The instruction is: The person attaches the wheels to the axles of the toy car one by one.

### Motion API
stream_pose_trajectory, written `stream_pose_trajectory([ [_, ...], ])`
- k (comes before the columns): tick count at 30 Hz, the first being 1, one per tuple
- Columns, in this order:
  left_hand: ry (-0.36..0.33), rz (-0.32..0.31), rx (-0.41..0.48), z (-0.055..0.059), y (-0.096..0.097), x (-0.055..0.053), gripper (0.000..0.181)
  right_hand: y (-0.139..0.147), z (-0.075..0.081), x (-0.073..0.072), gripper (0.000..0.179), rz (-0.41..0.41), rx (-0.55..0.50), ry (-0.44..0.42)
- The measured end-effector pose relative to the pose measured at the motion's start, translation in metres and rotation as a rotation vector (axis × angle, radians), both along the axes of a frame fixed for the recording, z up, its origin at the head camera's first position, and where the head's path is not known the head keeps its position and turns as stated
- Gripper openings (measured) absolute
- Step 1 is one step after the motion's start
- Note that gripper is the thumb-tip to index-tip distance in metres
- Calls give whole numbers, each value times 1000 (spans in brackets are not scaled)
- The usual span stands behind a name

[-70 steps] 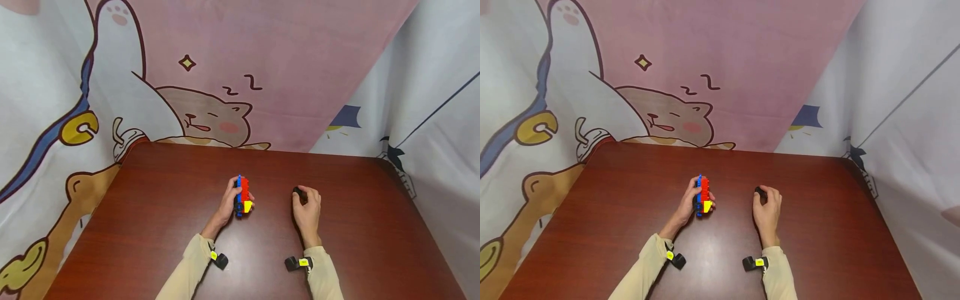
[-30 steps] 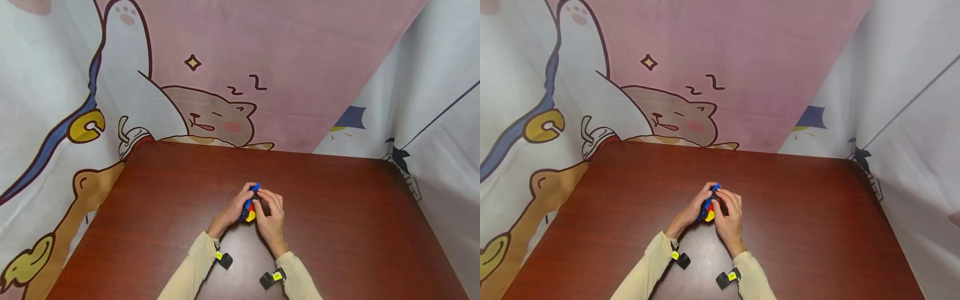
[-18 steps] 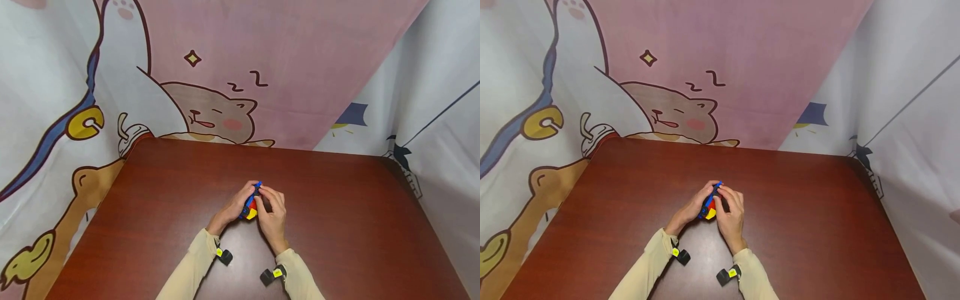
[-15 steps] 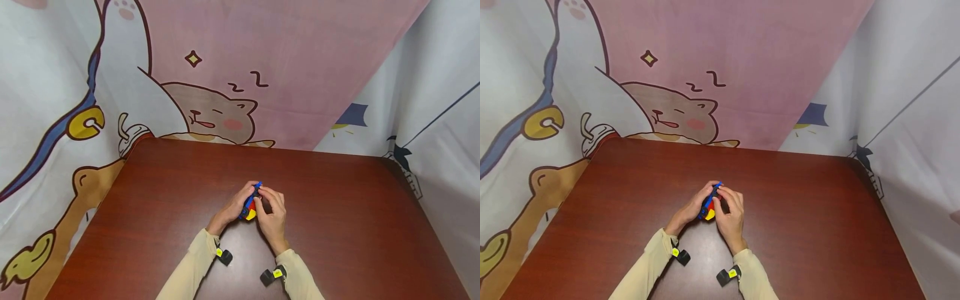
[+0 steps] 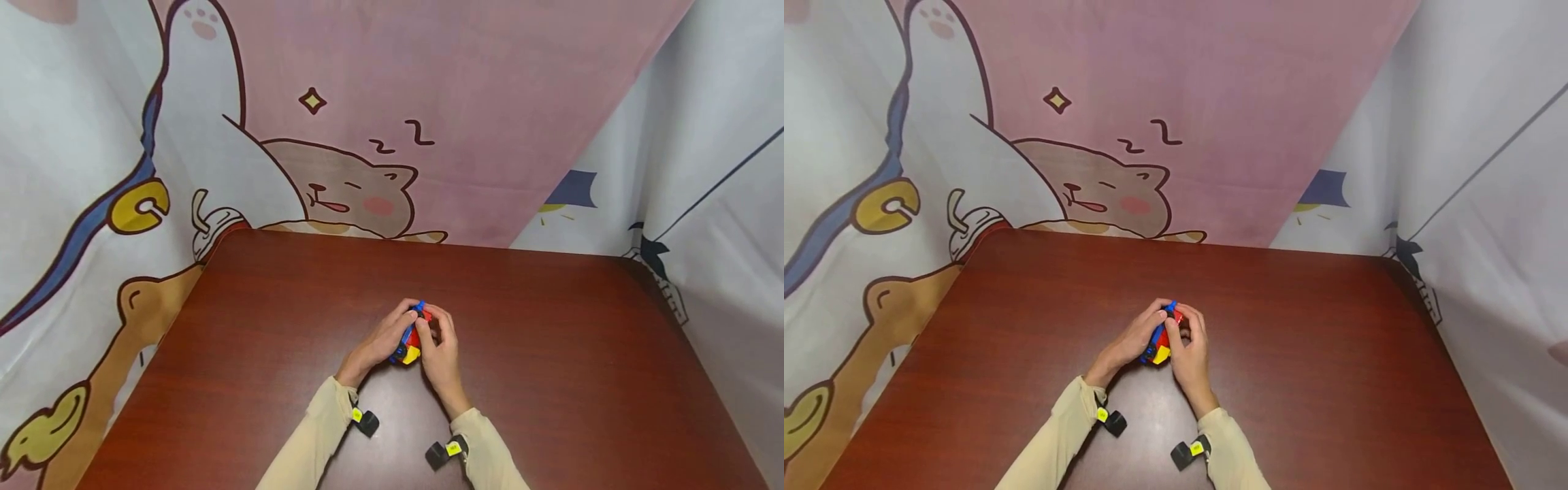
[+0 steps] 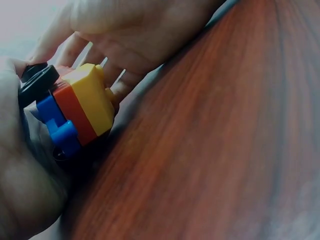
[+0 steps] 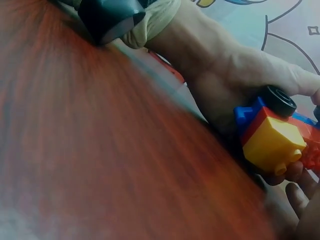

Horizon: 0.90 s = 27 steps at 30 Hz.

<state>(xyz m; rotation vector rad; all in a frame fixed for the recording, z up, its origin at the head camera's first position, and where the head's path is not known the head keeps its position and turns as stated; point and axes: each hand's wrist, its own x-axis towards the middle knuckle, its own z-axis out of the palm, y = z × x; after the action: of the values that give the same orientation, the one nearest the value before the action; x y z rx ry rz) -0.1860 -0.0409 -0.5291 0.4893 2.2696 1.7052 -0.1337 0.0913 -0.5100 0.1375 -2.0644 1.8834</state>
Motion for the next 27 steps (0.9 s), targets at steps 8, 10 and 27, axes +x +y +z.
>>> stream_pose_trajectory([
  [8, -1, -5, 22, -1, -1, 0, 38, -2, -1, -3, 30, 0, -34, 15],
  [10, -5, -2, 44, -1, -2, 0, 40, -2, -1, -5, 31, 2, -46, 12],
  [27, -136, 51, 485, -15, -1, -9, 64, 4, 2, -3, 16, 93, 0, -219],
])
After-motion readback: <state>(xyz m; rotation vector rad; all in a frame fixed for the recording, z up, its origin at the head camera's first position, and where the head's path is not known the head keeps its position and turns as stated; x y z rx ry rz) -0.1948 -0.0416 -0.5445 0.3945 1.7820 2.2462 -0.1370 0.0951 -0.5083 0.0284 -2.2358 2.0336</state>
